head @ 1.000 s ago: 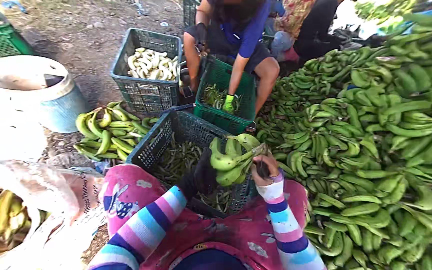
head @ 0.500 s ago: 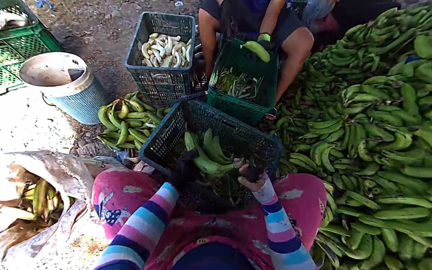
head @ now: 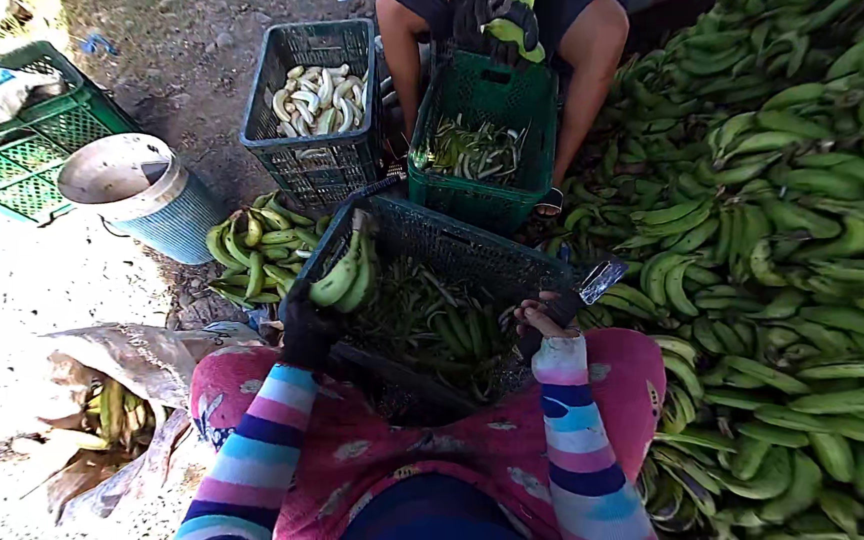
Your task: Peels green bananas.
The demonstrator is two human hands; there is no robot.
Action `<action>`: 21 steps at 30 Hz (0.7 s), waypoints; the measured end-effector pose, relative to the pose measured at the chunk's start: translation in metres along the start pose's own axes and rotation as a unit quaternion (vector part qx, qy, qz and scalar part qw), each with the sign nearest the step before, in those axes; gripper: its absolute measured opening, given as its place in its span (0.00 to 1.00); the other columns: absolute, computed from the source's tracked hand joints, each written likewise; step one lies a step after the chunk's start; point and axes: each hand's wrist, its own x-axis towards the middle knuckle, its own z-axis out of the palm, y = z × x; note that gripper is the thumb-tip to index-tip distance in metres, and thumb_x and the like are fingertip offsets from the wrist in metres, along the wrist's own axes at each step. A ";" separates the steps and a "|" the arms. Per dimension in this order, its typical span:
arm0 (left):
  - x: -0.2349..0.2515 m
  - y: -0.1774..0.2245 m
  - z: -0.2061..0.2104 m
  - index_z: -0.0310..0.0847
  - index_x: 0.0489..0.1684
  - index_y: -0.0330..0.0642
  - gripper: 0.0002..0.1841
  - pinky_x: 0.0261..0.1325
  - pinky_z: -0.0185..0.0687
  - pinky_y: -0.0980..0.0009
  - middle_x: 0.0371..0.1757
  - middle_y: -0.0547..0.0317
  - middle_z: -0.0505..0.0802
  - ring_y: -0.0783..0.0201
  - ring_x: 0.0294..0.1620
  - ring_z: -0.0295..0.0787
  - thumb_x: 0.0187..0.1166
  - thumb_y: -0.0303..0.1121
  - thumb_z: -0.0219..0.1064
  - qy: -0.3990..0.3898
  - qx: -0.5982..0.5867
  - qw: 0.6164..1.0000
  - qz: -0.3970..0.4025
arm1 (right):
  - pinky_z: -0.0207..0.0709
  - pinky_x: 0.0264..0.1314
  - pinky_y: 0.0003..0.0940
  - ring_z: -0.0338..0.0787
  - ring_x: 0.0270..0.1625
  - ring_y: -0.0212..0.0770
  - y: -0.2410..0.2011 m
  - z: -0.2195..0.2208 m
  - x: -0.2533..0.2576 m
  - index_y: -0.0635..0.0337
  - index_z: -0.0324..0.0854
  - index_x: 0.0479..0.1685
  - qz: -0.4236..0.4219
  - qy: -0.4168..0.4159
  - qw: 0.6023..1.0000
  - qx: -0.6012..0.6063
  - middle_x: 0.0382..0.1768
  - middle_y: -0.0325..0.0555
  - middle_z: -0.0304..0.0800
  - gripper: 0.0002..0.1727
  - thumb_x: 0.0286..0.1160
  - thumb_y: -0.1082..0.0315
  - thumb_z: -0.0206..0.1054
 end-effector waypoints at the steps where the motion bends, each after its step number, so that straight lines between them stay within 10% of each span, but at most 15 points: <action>1: 0.006 0.015 -0.005 0.71 0.59 0.49 0.18 0.48 0.86 0.56 0.48 0.57 0.87 0.62 0.47 0.86 0.87 0.47 0.41 0.009 0.020 0.999 0.024 | 0.88 0.32 0.29 0.94 0.32 0.35 0.000 -0.005 0.004 0.63 0.71 0.66 -0.001 0.008 1.000 0.010 0.37 0.42 0.94 0.22 0.74 0.86 0.60; 8: 0.049 0.130 0.013 0.51 0.90 0.67 0.45 0.70 0.73 0.30 0.84 0.53 0.73 0.46 0.81 0.72 0.77 0.77 0.19 0.035 0.030 0.982 0.181 | 0.88 0.37 0.27 0.93 0.35 0.32 -0.035 -0.016 -0.002 0.61 0.72 0.69 -0.051 -0.014 0.999 -0.013 0.41 0.39 0.93 0.22 0.76 0.81 0.62; 10: 0.050 0.125 0.025 0.52 0.90 0.70 0.39 0.68 0.75 0.31 0.84 0.56 0.73 0.48 0.80 0.72 0.82 0.73 0.28 0.070 0.125 0.975 0.168 | 0.88 0.37 0.26 0.93 0.36 0.31 -0.061 -0.022 0.005 0.57 0.72 0.69 -0.081 -0.058 0.995 -0.021 0.43 0.37 0.94 0.22 0.76 0.81 0.62; 14: 0.040 0.047 0.065 0.56 0.88 0.53 0.29 0.65 0.80 0.48 0.77 0.51 0.77 0.54 0.70 0.79 0.90 0.53 0.48 -0.001 0.374 0.924 0.076 | 0.88 0.33 0.23 0.94 0.36 0.29 -0.136 -0.016 0.027 0.52 0.71 0.72 -0.093 -0.077 0.989 -0.079 0.43 0.33 0.93 0.22 0.81 0.75 0.63; 17: 0.033 -0.049 0.101 0.67 0.80 0.43 0.23 0.52 0.85 0.59 0.61 0.47 0.86 0.59 0.52 0.86 0.93 0.42 0.50 -0.180 0.561 0.807 -0.032 | 0.89 0.30 0.27 0.94 0.33 0.34 -0.159 -0.008 0.072 0.55 0.71 0.73 -0.073 -0.040 0.995 -0.058 0.37 0.37 0.92 0.22 0.81 0.77 0.63; 21: 0.037 -0.184 0.130 0.67 0.84 0.42 0.28 0.71 0.80 0.52 0.73 0.42 0.83 0.52 0.69 0.84 0.91 0.48 0.53 -0.350 0.619 0.682 -0.172 | 0.82 0.23 0.25 0.83 0.22 0.30 -0.119 -0.029 0.101 0.51 0.71 0.71 -0.014 -0.032 0.998 -0.045 0.32 0.36 0.84 0.19 0.84 0.69 0.63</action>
